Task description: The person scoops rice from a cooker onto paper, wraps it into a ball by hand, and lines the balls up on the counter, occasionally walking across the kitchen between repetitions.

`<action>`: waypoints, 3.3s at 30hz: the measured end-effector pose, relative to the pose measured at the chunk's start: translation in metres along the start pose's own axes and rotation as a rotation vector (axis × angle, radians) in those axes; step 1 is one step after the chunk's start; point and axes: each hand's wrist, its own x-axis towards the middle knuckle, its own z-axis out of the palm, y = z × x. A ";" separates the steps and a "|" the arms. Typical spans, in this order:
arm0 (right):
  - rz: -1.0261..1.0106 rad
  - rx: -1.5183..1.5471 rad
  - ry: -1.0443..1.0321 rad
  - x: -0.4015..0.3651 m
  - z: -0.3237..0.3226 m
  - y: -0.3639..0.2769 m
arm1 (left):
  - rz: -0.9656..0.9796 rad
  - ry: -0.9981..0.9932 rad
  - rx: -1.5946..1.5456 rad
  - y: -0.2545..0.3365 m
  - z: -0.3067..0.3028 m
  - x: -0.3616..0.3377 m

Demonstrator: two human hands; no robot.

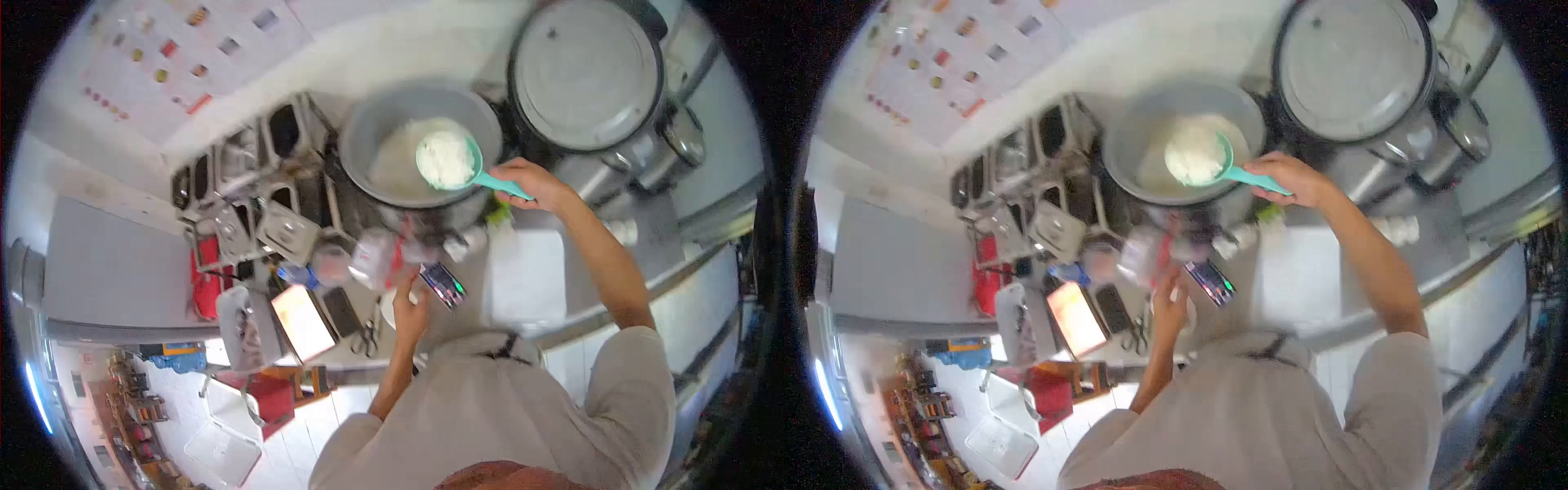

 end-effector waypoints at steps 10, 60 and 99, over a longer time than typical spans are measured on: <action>0.195 0.135 0.564 -0.173 -0.043 0.319 | -0.046 -0.665 0.646 -0.070 0.198 -0.111; -0.326 -1.044 0.556 -0.201 -0.058 0.431 | 0.123 -0.918 0.527 -0.072 0.220 -0.092; -0.557 -1.295 0.770 -0.141 -0.013 0.371 | -0.328 -0.373 0.314 -0.095 0.220 -0.066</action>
